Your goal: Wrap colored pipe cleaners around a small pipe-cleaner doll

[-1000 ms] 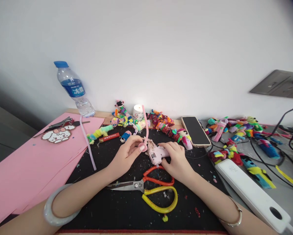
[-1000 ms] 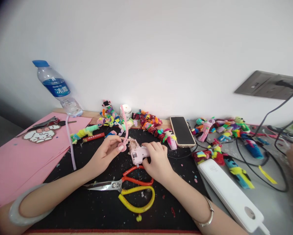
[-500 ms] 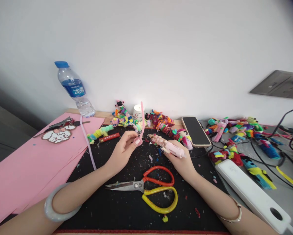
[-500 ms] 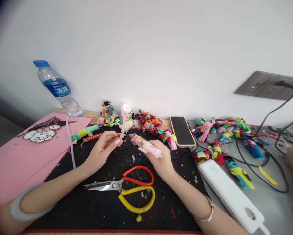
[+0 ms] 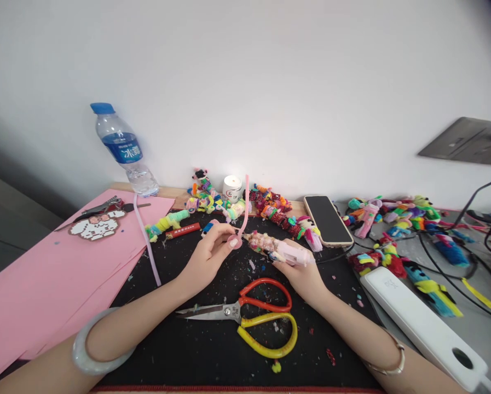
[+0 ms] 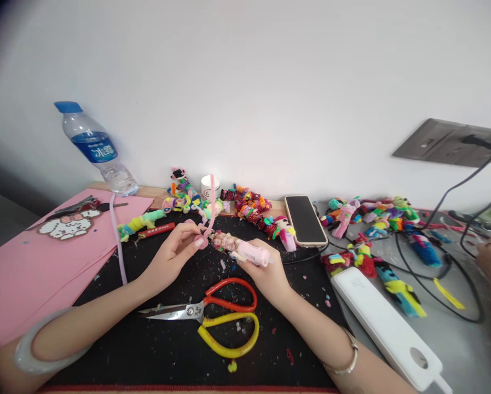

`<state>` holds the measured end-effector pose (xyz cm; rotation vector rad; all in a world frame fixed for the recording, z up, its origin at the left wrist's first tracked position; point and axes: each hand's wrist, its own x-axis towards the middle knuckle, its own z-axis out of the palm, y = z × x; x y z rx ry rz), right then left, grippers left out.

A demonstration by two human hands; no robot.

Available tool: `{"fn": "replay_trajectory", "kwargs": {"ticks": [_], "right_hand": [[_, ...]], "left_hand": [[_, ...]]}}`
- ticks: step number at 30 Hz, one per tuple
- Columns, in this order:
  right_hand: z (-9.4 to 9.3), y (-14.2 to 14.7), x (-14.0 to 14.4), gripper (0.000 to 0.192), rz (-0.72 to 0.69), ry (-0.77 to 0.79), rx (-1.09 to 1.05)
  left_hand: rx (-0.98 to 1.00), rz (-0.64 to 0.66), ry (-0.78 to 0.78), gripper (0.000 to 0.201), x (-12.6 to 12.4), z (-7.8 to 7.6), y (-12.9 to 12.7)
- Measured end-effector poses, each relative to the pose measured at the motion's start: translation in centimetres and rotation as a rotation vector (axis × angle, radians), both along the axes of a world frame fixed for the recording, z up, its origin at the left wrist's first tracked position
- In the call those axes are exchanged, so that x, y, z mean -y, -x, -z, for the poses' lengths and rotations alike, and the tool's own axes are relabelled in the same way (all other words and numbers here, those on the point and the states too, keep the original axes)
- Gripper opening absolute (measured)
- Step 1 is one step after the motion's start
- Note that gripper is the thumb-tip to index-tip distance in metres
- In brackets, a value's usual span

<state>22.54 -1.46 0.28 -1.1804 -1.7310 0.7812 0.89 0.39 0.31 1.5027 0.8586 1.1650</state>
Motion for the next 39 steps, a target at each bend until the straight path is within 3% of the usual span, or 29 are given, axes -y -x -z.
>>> {"fn": "replay_trajectory", "kwargs": {"ticks": [9, 39], "right_hand": [[0.18, 0.13, 0.28, 0.013, 0.044, 0.006, 0.01], [-0.3, 0.3, 0.45, 0.02, 0.008, 0.023, -0.011]], "left_hand": [[0.013, 0.002, 0.011, 0.008, 0.1, 0.06, 0.01], [0.01, -0.002, 0.013, 0.011, 0.03, 0.43, 0.03]]}}
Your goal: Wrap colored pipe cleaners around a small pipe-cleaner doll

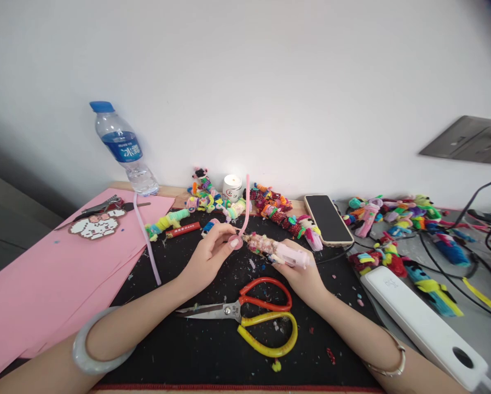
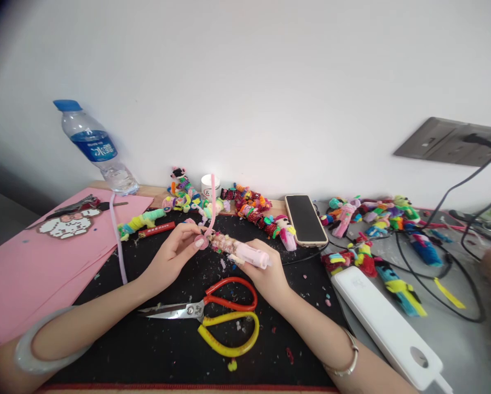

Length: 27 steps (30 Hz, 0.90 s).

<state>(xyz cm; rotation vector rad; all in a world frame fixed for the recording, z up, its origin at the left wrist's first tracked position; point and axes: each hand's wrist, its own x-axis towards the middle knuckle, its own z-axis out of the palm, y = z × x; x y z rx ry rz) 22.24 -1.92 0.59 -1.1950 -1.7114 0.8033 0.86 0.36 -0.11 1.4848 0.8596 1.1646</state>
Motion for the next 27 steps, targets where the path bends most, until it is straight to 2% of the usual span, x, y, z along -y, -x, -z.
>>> {"fn": "replay_trajectory", "kwargs": {"ticks": [14, 27], "right_hand": [[-0.16, 0.16, -0.06, 0.015, -0.001, -0.006, 0.007], [0.08, 0.07, -0.03, 0.017, 0.015, -0.017, 0.018]], "left_hand": [[0.023, 0.015, 0.019, 0.011, 0.14, -0.29, -0.04], [-0.007, -0.028, -0.003, 0.008, 0.14, -0.77, -0.05]]}}
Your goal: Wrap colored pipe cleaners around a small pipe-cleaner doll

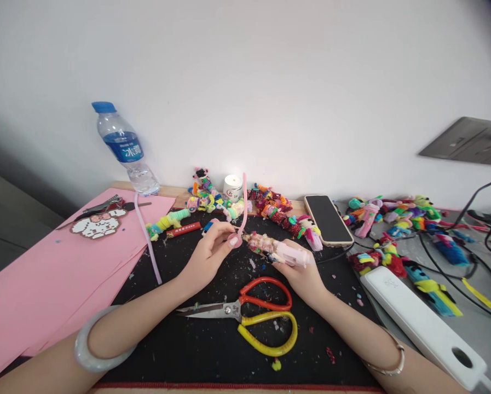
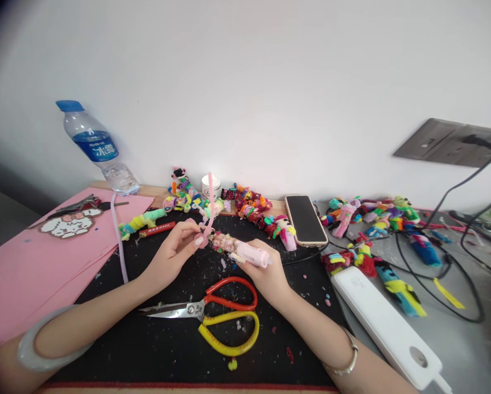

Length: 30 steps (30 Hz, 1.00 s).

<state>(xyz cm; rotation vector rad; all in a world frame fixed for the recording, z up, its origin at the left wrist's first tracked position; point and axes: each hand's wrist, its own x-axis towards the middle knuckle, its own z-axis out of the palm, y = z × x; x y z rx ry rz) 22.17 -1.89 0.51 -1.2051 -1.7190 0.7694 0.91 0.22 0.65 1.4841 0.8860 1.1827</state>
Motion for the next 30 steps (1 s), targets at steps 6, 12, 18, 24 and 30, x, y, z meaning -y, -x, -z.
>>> {"fn": "replay_trajectory", "kwargs": {"ticks": [6, 12, 18, 24, 30], "right_hand": [[-0.09, 0.02, -0.06, 0.017, -0.007, -0.007, 0.01], [-0.12, 0.05, -0.09, 0.017, -0.011, 0.007, -0.005], [-0.01, -0.01, -0.02, 0.018, -0.017, 0.017, -0.021], [-0.05, 0.09, 0.0, 0.018, -0.012, 0.006, -0.002], [-0.05, 0.12, -0.02, 0.018, -0.018, -0.001, 0.028]], "left_hand": [[-0.005, -0.018, 0.014, 0.009, -0.01, -0.22, -0.03], [0.005, -0.046, 0.03, 0.012, -0.16, -0.15, 0.03], [0.029, -0.049, 0.053, 0.013, -0.27, 0.09, 0.06], [0.028, -0.06, 0.046, 0.015, -0.21, -0.03, -0.07], [0.032, -0.063, 0.052, 0.015, -0.19, -0.05, -0.02]]}}
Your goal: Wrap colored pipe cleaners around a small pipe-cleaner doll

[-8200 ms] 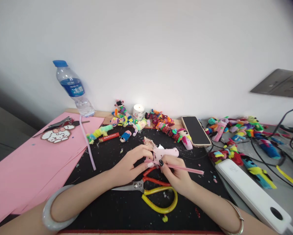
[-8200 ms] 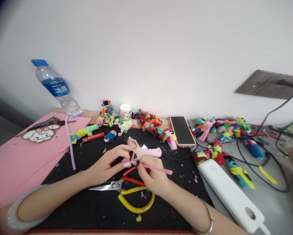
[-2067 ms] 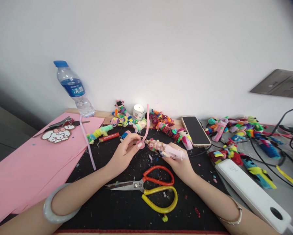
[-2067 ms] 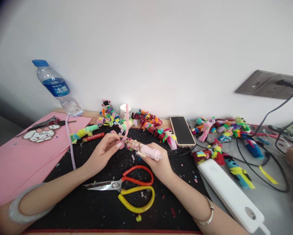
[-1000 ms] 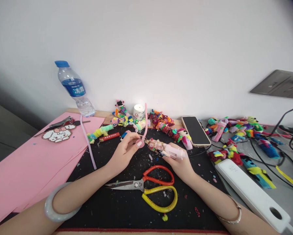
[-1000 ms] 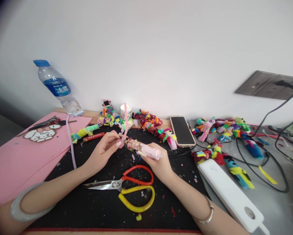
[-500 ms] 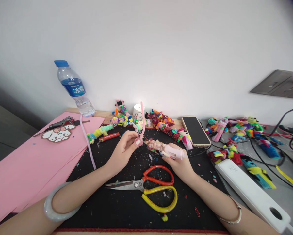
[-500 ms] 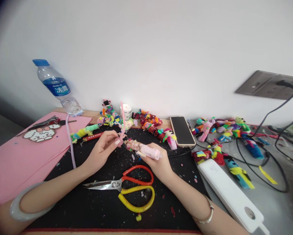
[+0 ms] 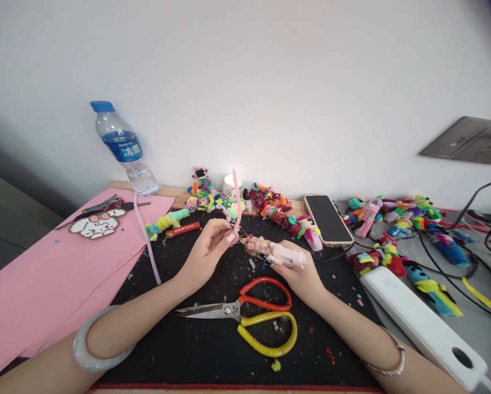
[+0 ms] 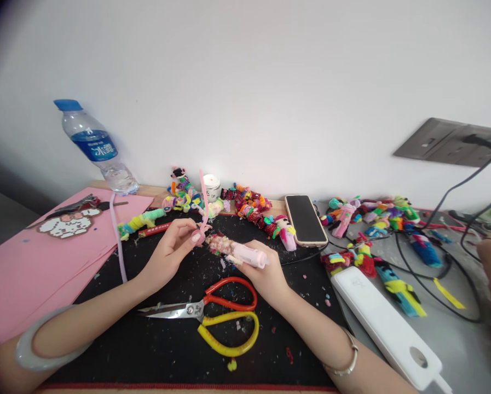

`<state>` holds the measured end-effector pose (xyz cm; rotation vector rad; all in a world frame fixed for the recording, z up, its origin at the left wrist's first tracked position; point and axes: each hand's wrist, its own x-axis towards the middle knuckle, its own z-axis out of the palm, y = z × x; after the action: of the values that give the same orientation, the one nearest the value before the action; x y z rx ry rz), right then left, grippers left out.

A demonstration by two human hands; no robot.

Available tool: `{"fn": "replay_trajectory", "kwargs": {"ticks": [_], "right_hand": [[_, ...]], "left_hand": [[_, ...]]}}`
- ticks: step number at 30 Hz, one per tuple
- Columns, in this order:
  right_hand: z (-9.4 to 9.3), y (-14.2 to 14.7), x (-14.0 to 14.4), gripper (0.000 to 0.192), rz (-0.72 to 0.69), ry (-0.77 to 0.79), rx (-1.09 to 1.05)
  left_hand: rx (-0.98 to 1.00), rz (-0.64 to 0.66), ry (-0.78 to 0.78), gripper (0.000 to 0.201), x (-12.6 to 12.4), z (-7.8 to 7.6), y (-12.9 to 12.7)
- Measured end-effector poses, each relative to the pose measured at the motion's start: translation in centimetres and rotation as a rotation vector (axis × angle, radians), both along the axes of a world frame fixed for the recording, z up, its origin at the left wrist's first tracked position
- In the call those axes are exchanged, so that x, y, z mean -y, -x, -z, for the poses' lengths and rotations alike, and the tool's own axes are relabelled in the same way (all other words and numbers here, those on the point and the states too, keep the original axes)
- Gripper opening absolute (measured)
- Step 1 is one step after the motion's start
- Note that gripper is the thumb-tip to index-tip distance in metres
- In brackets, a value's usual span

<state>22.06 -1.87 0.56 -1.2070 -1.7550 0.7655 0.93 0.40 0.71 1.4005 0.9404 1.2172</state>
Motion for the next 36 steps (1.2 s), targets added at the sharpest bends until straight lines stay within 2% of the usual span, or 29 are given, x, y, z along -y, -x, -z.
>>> {"fn": "replay_trajectory", "kwargs": {"ticks": [15, 21, 27, 32, 36], "right_hand": [[0.19, -0.05, 0.02, 0.019, -0.007, 0.008, 0.068], [0.28, -0.12, 0.03, 0.018, 0.011, -0.043, 0.115], [0.45, -0.39, -0.13, 0.005, 0.048, -0.131, 0.196], [0.49, -0.54, -0.07, 0.015, 0.042, -0.134, 0.2], [0.73, -0.49, -0.07, 0.022, 0.099, -0.132, 0.243]], "left_hand": [[0.01, 0.012, 0.006, 0.012, -0.13, 0.14, -0.1], [-0.016, -0.023, -0.007, 0.012, -0.2, 0.07, 0.0], [-0.061, -0.08, -0.021, 0.013, -0.3, 0.19, 0.19], [-0.082, -0.114, -0.027, 0.013, -0.3, 0.19, 0.31], [-0.088, -0.102, -0.029, 0.014, -0.23, 0.23, 0.39]]}}
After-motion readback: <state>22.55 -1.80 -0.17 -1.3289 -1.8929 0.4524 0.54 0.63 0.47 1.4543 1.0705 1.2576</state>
